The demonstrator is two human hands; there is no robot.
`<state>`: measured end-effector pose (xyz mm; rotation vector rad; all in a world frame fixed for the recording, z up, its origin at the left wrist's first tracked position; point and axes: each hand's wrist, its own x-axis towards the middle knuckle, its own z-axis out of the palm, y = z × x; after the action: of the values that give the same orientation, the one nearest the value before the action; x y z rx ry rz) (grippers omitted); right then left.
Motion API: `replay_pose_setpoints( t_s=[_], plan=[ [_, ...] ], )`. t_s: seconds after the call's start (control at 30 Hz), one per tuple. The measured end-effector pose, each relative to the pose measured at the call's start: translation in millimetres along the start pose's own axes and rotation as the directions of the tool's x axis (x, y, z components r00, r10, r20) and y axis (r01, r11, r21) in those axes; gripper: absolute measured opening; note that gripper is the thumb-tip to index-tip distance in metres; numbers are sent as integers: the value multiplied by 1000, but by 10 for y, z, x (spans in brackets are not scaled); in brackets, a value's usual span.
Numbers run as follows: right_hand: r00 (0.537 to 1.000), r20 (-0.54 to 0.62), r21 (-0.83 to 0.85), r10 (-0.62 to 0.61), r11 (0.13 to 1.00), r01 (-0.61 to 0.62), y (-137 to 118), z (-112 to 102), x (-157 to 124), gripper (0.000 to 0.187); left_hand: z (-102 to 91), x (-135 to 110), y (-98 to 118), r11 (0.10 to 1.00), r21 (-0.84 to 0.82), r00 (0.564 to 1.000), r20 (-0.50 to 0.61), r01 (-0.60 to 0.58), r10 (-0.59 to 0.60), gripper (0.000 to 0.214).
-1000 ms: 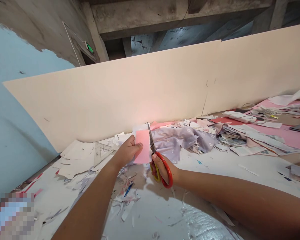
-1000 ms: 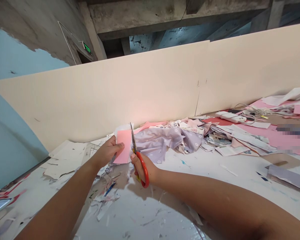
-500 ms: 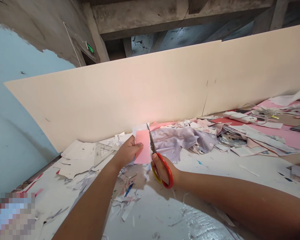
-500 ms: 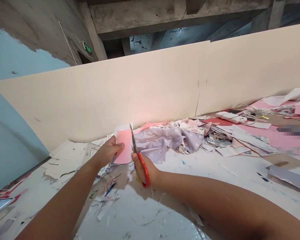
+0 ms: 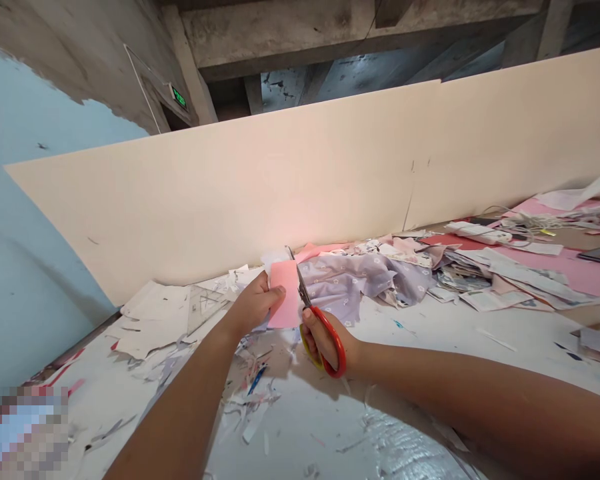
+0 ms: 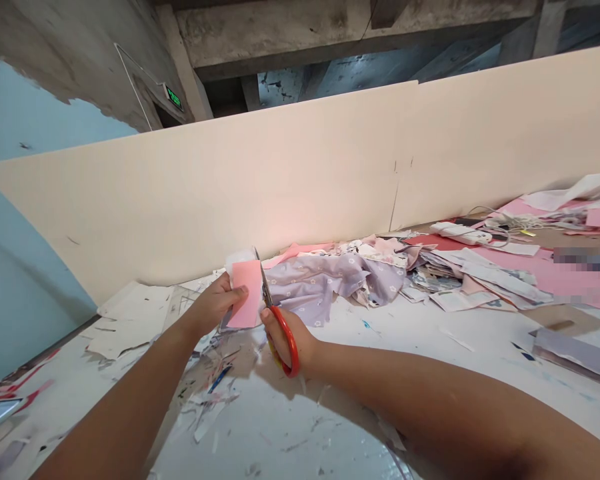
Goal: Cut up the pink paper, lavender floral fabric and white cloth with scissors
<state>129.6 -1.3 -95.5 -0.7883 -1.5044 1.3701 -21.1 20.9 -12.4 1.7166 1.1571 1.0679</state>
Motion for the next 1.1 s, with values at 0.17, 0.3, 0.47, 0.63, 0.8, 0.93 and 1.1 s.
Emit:
replay_pose_setpoints(
  t_s=[0.17,0.3,0.47,0.63,0.8,0.93,1.1],
  plan=[
    [992,95,99,-84,992,74,10,-18,21,47,16,-11,30,999,-33,999,27,25,-24,30],
    [992,102,108,-79,992,68,6,-16,31,49,4,-3,10,999,-23,999,24,31,-31,27],
    [997,67,190,-38,981,24,-17,-2,48,52,-12,4,-20,999,-2,999,40,34,-34,25],
    [998,60,215,25,976,-37,-39,-5,47,54,-9,-10,4,998,-29,993,104,54,-51,27],
    [998,52,301,34,953,-48,-10,-9,72,52,-13,-22,23,997,-21,986,147,76,-72,29],
    [997,54,378,61,923,-77,-1,0,93,51,-10,-22,10,998,8,986,153,67,-68,30],
    [991,-20,387,131,915,-113,-50,4,87,55,5,-33,40,996,52,987,139,70,-76,29]
  ],
)
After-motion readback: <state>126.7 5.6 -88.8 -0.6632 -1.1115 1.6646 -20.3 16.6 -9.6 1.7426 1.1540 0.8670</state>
